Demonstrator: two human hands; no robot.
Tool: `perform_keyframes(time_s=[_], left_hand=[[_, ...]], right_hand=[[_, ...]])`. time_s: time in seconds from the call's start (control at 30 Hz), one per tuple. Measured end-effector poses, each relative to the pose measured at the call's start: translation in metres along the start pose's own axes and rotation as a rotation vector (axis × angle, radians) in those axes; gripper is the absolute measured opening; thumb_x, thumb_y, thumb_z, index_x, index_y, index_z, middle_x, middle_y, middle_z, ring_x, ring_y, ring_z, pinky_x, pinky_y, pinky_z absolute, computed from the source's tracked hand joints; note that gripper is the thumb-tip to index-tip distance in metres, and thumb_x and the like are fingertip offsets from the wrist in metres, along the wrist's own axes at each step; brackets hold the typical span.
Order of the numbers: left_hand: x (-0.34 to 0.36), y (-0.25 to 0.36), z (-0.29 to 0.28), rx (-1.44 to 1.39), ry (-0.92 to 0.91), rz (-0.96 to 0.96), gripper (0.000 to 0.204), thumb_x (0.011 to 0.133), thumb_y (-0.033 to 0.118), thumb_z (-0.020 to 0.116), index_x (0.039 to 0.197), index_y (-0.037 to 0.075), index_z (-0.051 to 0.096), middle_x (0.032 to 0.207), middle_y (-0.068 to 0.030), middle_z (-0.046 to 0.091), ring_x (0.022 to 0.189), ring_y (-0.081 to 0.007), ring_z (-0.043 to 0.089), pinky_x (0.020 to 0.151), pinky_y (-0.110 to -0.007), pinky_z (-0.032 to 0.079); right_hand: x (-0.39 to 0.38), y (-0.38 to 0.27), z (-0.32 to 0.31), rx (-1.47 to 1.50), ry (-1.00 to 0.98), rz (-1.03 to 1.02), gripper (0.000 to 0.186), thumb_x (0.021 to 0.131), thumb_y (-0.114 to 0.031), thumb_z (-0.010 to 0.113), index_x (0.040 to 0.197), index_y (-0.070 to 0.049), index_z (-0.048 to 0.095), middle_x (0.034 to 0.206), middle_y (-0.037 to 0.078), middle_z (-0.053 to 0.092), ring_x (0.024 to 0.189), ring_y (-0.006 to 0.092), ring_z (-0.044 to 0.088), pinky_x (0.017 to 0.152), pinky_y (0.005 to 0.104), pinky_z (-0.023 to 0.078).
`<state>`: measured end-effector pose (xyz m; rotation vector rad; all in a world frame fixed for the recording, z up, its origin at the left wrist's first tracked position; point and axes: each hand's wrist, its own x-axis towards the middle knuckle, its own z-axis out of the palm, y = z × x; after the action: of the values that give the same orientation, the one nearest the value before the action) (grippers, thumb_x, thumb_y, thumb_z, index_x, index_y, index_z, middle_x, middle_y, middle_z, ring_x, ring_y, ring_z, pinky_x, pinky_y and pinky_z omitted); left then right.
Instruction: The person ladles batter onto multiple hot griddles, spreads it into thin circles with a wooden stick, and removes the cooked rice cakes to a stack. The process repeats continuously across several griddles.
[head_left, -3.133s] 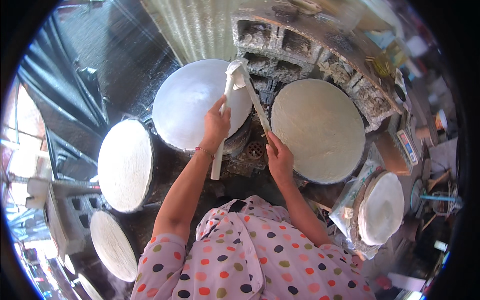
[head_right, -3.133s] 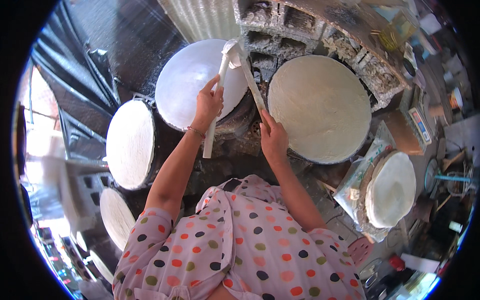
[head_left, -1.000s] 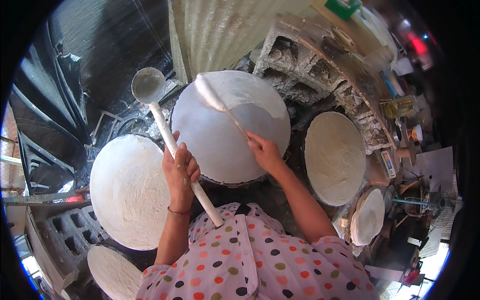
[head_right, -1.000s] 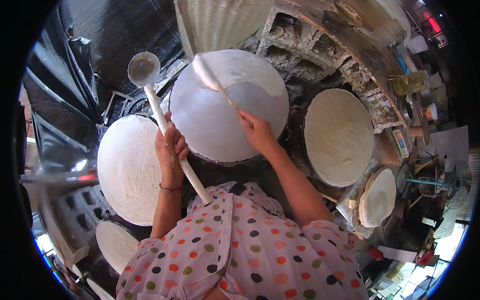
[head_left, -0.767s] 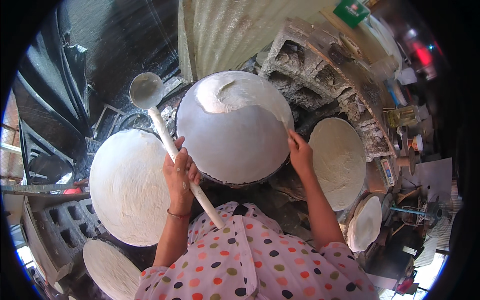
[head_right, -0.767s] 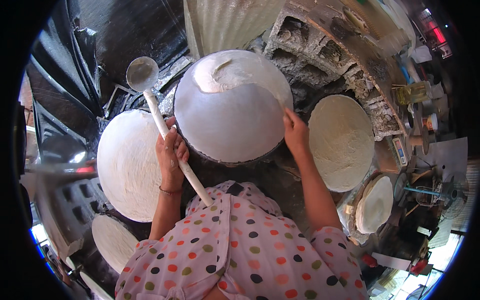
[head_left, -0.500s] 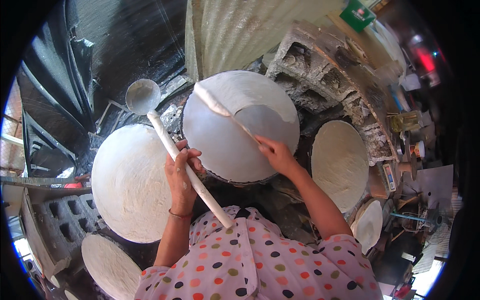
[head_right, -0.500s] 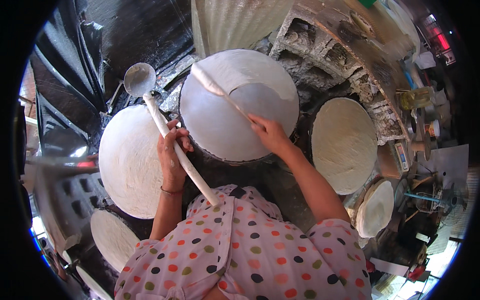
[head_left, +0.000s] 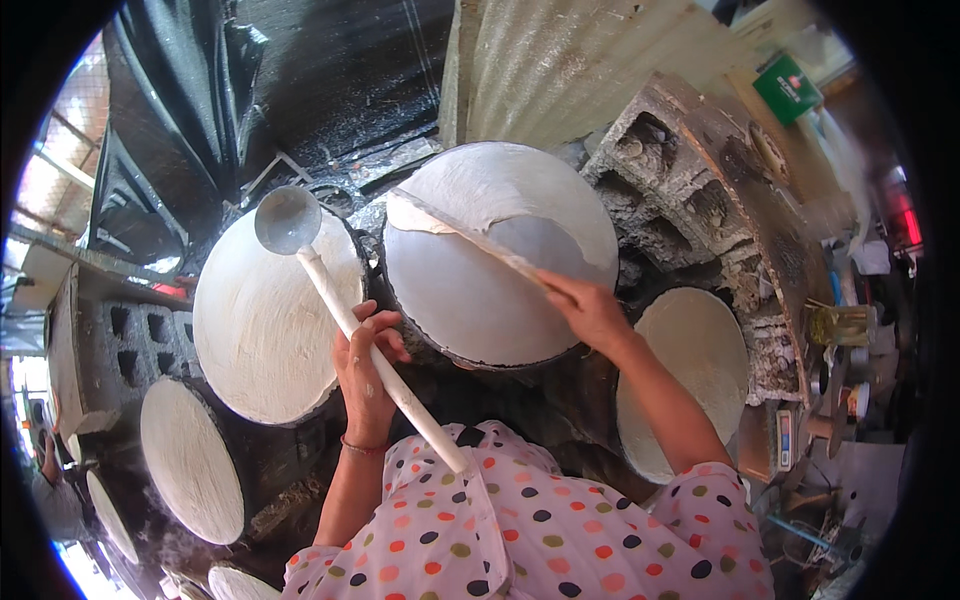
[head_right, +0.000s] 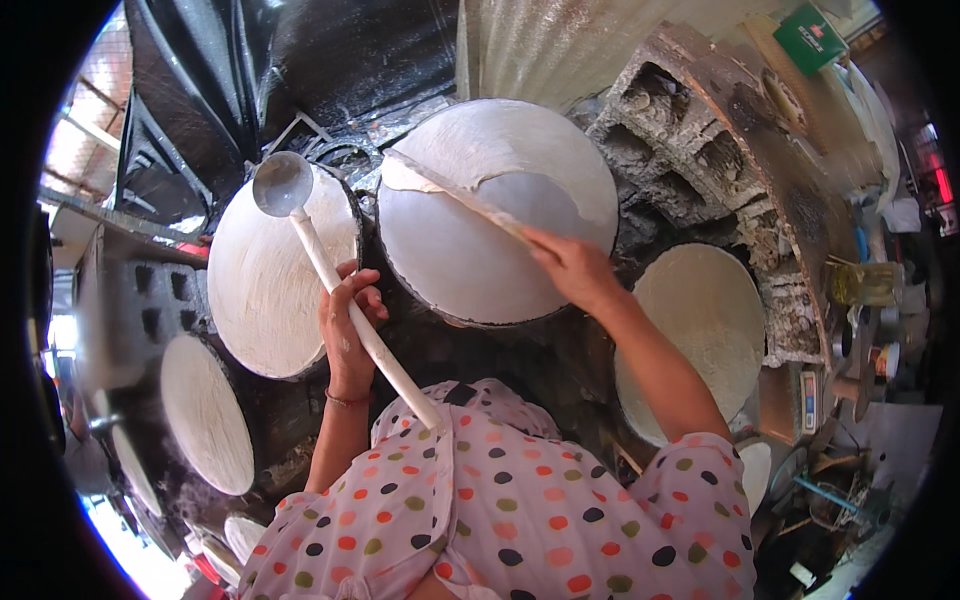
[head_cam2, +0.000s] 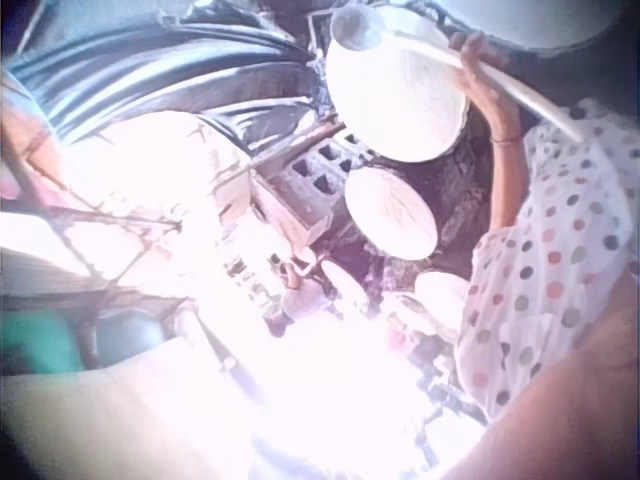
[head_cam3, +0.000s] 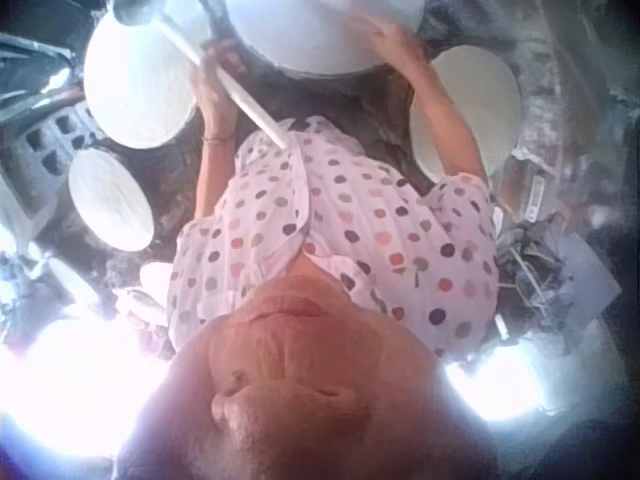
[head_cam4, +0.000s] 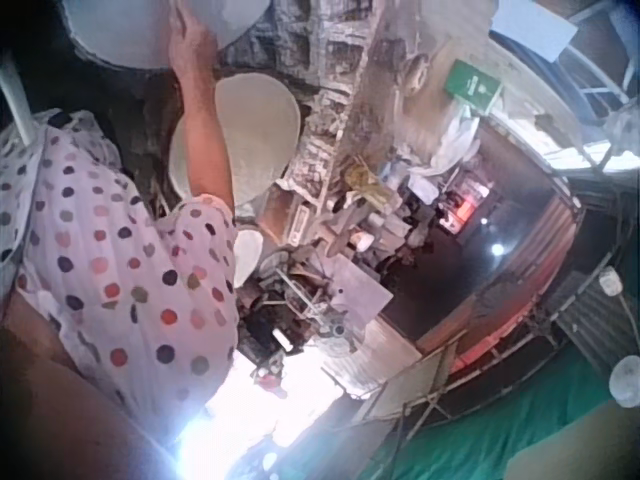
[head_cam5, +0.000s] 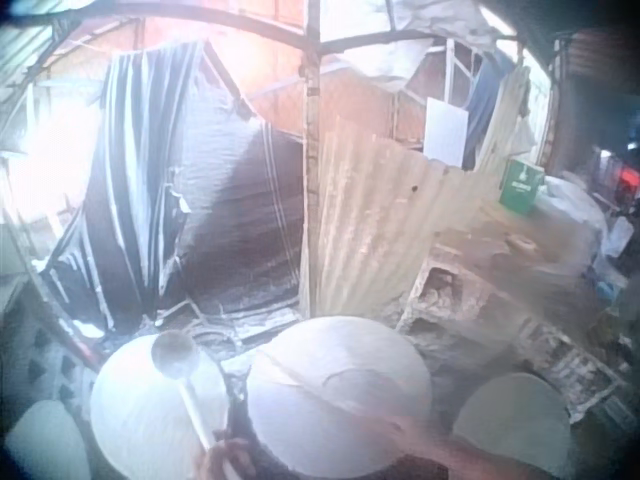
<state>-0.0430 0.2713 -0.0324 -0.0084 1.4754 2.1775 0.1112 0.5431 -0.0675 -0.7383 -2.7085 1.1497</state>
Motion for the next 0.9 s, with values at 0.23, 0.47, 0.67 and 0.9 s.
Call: perform_keyframes(time_s=[0.23, 0.47, 0.67, 0.9], left_hand=[[-0.035, -0.013, 0.000, 0.005, 0.104, 0.069, 0.038, 0.092, 0.019, 0.053, 0.120, -0.005, 0.044, 0.095, -0.0147, 0.063, 0.068, -0.0113, 0.058, 0.055, -0.023, 0.051], [-0.051, -0.014, 0.001, -0.003, 0.162, 0.119, 0.037, 0.092, 0.018, 0.053, 0.120, -0.006, 0.044, 0.095, -0.0139, 0.063, 0.067, -0.0107, 0.058, 0.055, -0.023, 0.051], [-0.062, -0.013, 0.014, 0.014, 0.195, 0.116, 0.035, 0.092, 0.015, 0.052, 0.119, -0.005, 0.045, 0.094, -0.0138, 0.062, 0.066, -0.0106, 0.058, 0.055, -0.023, 0.051], [-0.068, -0.018, 0.010, 0.010, 0.207, 0.128, 0.035, 0.091, 0.014, 0.052, 0.119, -0.006, 0.045, 0.094, -0.0138, 0.062, 0.066, -0.0110, 0.057, 0.054, -0.023, 0.051]], right_hand=[[0.063, 0.027, -0.031, 0.290, -0.057, 0.334, 0.033, 0.095, -0.022, 0.053, 0.126, -0.012, 0.059, 0.080, 0.002, 0.055, 0.059, 0.0103, 0.048, 0.052, 0.0247, 0.039], [0.032, 0.099, -0.040, 0.127, -0.123, -0.417, 0.036, 0.095, -0.024, 0.053, 0.129, -0.014, 0.057, 0.067, -0.003, 0.046, 0.048, 0.0053, 0.038, 0.041, 0.0217, 0.035], [0.076, 0.024, -0.038, 0.381, -0.254, 0.309, 0.036, 0.095, -0.023, 0.053, 0.130, -0.016, 0.057, 0.063, -0.003, 0.043, 0.046, 0.0051, 0.038, 0.039, 0.0227, 0.035], [0.034, 0.095, -0.052, 0.116, -0.209, -0.435, 0.036, 0.096, -0.022, 0.051, 0.131, -0.016, 0.056, 0.064, -0.005, 0.042, 0.047, 0.0044, 0.037, 0.040, 0.0213, 0.031]])
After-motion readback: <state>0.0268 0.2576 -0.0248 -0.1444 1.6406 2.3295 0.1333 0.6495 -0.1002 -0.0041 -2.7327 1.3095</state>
